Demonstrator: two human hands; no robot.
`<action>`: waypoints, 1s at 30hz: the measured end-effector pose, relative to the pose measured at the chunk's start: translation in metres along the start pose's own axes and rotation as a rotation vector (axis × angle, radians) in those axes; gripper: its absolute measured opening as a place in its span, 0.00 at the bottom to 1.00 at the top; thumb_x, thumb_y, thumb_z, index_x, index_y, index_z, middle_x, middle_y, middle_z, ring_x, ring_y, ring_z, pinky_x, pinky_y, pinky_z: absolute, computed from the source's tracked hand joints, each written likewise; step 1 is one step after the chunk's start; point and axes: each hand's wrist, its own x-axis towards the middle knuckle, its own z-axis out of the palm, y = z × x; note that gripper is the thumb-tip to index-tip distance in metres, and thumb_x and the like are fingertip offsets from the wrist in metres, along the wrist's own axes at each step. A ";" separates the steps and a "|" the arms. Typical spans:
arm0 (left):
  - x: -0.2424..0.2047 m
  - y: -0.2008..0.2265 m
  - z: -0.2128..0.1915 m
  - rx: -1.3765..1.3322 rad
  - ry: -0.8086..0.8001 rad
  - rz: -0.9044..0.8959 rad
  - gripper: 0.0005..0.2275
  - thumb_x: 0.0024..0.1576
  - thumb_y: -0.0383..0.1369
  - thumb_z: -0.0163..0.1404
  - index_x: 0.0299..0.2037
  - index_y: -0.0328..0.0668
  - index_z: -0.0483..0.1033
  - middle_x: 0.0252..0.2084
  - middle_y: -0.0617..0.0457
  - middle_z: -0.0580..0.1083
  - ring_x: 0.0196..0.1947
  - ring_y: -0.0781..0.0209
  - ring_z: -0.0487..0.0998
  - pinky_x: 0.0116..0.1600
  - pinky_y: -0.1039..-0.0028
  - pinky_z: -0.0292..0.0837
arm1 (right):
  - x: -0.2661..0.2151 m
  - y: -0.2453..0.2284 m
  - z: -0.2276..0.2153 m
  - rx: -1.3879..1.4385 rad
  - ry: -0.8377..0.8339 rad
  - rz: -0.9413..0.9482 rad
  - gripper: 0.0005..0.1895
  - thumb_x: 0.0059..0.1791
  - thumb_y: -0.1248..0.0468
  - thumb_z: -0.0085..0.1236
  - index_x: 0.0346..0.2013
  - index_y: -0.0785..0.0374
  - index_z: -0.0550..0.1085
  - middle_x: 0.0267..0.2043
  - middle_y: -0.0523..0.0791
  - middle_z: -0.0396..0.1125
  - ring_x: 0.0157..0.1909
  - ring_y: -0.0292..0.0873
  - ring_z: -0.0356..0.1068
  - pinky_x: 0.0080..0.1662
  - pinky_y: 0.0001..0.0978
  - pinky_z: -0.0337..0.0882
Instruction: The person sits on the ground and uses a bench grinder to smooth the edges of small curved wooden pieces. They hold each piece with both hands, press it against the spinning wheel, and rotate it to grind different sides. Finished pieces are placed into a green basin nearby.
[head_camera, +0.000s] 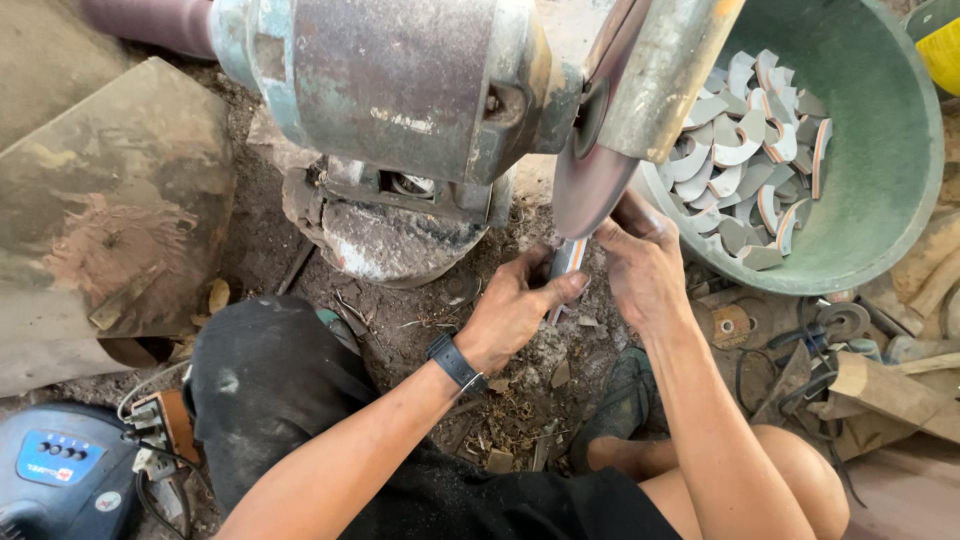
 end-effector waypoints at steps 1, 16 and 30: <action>-0.004 0.000 0.000 0.002 0.004 -0.015 0.21 0.56 0.40 0.57 0.53 0.32 0.72 0.35 0.53 0.75 0.32 0.66 0.73 0.37 0.74 0.71 | -0.004 0.000 0.001 -0.024 0.010 0.010 0.27 0.50 0.72 0.58 0.65 0.75 0.68 0.63 0.51 0.68 0.64 0.43 0.66 0.67 0.39 0.63; -0.089 -0.034 -0.007 0.360 -0.043 0.259 0.36 0.58 0.43 0.61 0.68 0.21 0.60 0.59 0.27 0.73 0.58 0.50 0.76 0.62 0.61 0.69 | -0.088 0.002 0.007 -0.116 -0.036 0.020 0.42 0.44 0.65 0.67 0.69 0.78 0.59 0.70 0.61 0.60 0.71 0.54 0.62 0.71 0.46 0.60; -0.037 -0.021 -0.002 0.234 0.015 0.110 0.40 0.51 0.49 0.59 0.66 0.22 0.62 0.56 0.32 0.76 0.56 0.47 0.79 0.59 0.62 0.73 | -0.043 -0.001 0.006 -0.034 -0.013 -0.045 0.37 0.48 0.68 0.63 0.68 0.81 0.62 0.69 0.57 0.62 0.70 0.49 0.63 0.71 0.42 0.60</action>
